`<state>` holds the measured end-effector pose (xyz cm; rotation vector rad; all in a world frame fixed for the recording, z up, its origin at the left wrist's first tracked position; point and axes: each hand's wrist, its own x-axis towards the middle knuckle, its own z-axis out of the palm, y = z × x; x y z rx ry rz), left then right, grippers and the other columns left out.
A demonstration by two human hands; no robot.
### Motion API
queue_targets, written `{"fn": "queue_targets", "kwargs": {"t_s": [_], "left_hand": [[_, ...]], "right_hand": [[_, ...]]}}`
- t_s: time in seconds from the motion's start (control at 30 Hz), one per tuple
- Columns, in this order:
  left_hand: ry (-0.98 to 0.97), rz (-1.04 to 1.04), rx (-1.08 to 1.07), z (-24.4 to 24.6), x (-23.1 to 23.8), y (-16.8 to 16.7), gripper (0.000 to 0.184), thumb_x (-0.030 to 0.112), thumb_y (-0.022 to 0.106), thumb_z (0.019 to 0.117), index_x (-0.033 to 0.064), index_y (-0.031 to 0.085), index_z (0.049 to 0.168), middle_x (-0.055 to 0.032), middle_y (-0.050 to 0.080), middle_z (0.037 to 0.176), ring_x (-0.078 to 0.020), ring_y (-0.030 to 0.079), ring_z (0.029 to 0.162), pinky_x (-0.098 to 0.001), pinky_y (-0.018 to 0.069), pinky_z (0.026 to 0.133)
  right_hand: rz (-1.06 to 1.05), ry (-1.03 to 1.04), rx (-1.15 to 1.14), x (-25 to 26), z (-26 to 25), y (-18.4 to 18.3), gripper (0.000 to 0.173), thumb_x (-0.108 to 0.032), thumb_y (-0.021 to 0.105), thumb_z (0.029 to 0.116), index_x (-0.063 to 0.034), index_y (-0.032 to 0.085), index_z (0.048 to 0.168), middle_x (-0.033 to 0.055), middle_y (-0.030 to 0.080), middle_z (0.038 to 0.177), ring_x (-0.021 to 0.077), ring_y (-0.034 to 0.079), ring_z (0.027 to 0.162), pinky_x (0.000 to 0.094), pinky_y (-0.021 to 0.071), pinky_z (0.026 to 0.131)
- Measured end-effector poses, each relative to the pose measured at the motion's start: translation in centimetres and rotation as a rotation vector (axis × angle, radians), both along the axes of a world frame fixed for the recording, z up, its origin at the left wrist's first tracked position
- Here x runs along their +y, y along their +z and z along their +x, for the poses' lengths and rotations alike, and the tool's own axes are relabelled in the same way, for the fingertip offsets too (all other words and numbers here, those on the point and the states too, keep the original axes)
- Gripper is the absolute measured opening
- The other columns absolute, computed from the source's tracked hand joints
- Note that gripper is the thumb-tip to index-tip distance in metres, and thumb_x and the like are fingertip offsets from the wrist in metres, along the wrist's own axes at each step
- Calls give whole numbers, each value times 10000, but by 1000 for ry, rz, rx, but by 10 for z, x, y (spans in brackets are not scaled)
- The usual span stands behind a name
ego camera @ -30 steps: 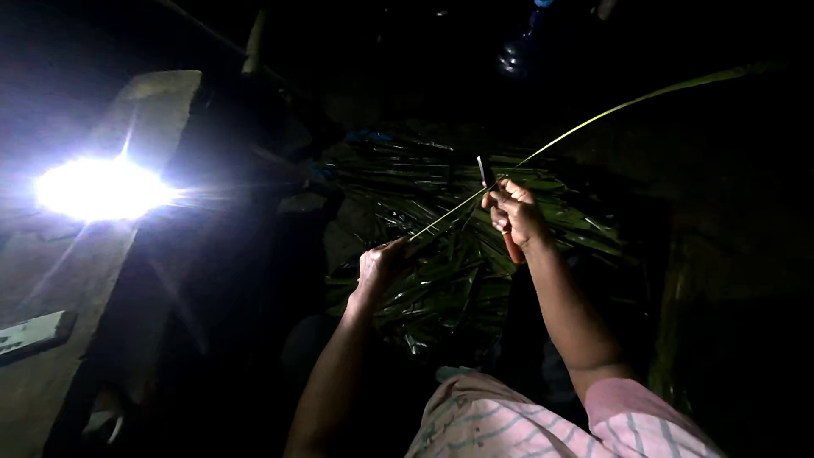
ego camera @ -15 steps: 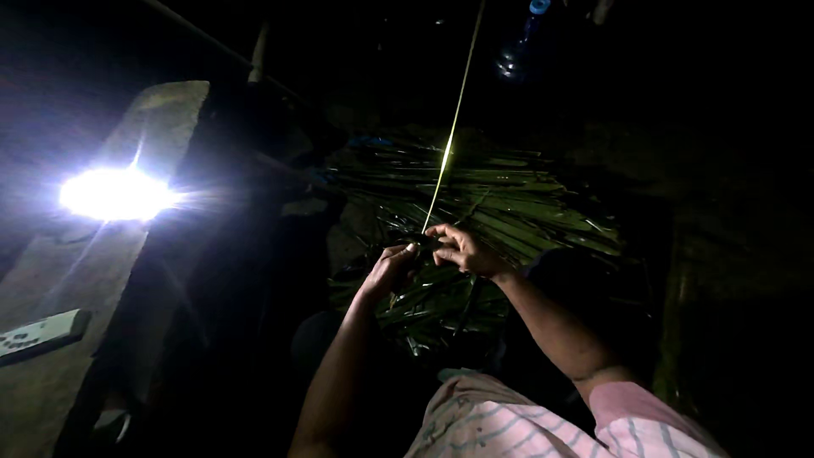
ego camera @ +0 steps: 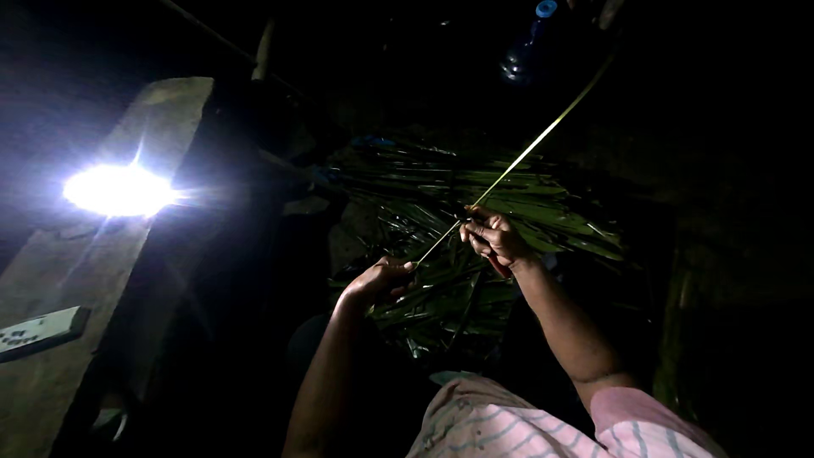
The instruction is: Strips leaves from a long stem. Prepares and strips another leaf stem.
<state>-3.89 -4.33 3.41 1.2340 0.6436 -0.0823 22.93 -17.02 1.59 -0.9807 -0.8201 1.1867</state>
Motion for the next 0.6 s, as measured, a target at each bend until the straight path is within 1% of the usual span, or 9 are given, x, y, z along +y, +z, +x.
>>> {"fn": "queue_targets", "kwargs": {"t_s": [0.07,0.1,0.17,0.23,0.3,0.43,0.5,0.57,0.6], "left_hand": [[-10,22,30,-6,4,3,301,241,423,1068,109,655,930,22,649,717,-7,514,480,-151,415,420],[-5,37,44,-8,5,5,296,242,437,1059,109,666,928,17,655,723,-10,516,478,-154,415,416],[0,72,63,-16,7,10,289,256,458,1037,119,670,898,26,648,694,-8,513,469,-157,407,411],[13,116,90,-26,9,15,282,277,478,1036,125,669,895,35,648,699,-14,530,498,-166,424,436],[49,163,133,-39,12,24,290,268,495,1033,119,690,881,35,655,688,-18,547,508,-171,439,446],[86,233,210,-72,21,51,271,224,505,1003,118,670,815,37,627,645,-28,538,498,-187,447,454],[151,246,226,-91,21,66,277,179,519,992,116,656,759,35,605,607,-26,528,482,-188,438,440],[277,280,242,-106,11,88,314,115,530,995,120,623,695,42,573,582,-27,517,482,-199,437,436],[362,288,230,-112,2,100,337,92,522,983,134,597,658,57,540,547,-14,483,449,-189,404,399]], "right_hand": [[14,-46,13,-4,9,4,214,-46,487,1037,-79,616,1204,49,654,790,14,419,427,146,369,398],[18,-68,18,-5,14,5,219,-50,483,1039,-78,619,1209,53,653,795,16,414,423,147,367,392],[30,-107,37,-8,24,6,254,-52,478,1038,-70,610,1254,56,653,806,16,420,419,144,369,379],[56,-153,46,-11,32,9,234,-72,474,1034,-72,612,1223,49,641,801,18,419,416,149,366,369],[102,-195,52,-15,42,10,262,-63,475,1013,-78,618,1232,43,651,811,17,427,409,150,378,359],[163,-249,33,-24,58,16,237,-89,528,1002,-124,609,1222,19,649,814,9,408,401,144,372,356],[200,-269,32,-29,66,16,225,-108,548,1009,-140,611,1223,18,650,814,9,407,393,142,372,348],[237,-285,49,-33,73,15,212,-110,544,1010,-139,612,1209,21,642,795,15,398,381,149,364,339],[251,-292,63,-35,76,14,225,-112,540,1008,-138,616,1218,22,637,782,19,391,374,152,359,334]]}}
